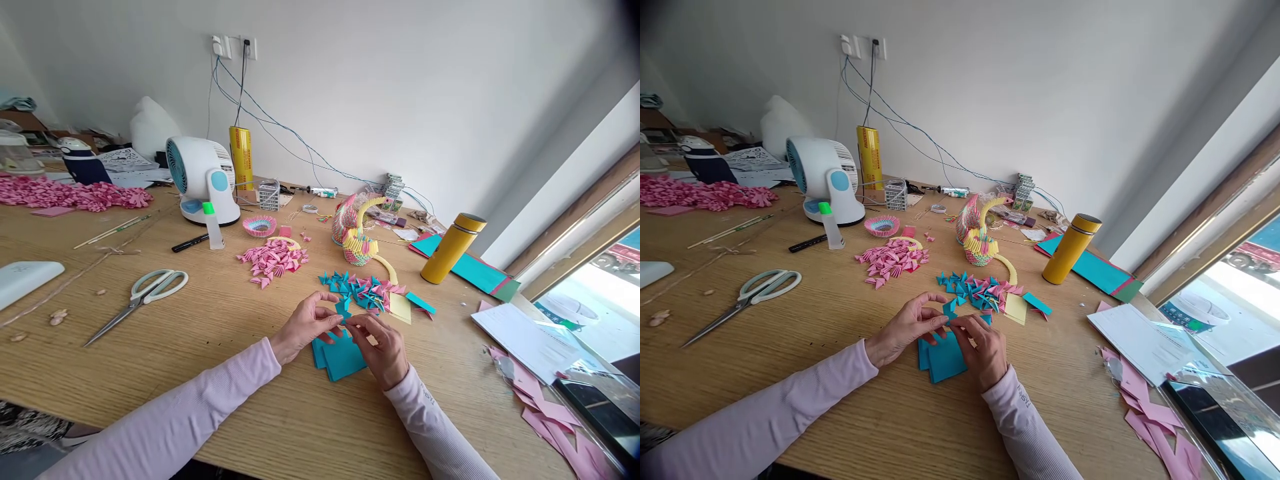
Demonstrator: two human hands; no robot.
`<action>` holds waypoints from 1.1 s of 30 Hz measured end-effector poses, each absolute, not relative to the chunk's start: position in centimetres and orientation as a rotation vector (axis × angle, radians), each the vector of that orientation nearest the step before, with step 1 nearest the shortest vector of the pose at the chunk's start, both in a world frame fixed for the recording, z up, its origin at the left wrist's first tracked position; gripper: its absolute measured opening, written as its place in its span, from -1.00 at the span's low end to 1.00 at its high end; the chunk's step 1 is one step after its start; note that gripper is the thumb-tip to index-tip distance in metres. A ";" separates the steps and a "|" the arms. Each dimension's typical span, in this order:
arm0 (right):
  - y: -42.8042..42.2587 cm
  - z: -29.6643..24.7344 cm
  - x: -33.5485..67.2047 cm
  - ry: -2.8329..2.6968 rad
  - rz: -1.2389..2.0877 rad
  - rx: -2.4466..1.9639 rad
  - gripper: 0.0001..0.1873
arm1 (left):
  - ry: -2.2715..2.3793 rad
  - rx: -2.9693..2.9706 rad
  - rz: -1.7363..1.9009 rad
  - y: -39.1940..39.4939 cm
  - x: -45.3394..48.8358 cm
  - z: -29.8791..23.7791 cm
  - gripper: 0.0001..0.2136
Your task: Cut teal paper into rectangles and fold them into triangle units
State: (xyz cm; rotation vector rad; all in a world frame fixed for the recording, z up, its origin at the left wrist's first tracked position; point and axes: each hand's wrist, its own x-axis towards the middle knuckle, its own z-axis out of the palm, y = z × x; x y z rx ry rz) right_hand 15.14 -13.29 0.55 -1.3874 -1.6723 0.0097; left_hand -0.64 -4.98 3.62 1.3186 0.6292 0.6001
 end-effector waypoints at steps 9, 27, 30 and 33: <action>-13.2 1.0 15.1 -1.678 0.152 -1.373 -0.87 | 0.619 1.304 0.621 -4.8 -0.6 3.6 -0.51; -12.3 0.0 14.6 -1.275 0.520 -1.327 -0.76 | 0.592 1.268 0.594 -4.7 -0.6 3.3 -0.50; -12.2 0.0 14.6 -1.229 0.562 -1.320 -0.70 | 0.579 1.259 0.573 -4.7 -0.6 3.3 -0.48; -12.2 0.2 14.5 -1.212 0.596 -1.322 -0.67 | 0.588 1.248 0.565 -4.7 -0.6 3.2 -0.48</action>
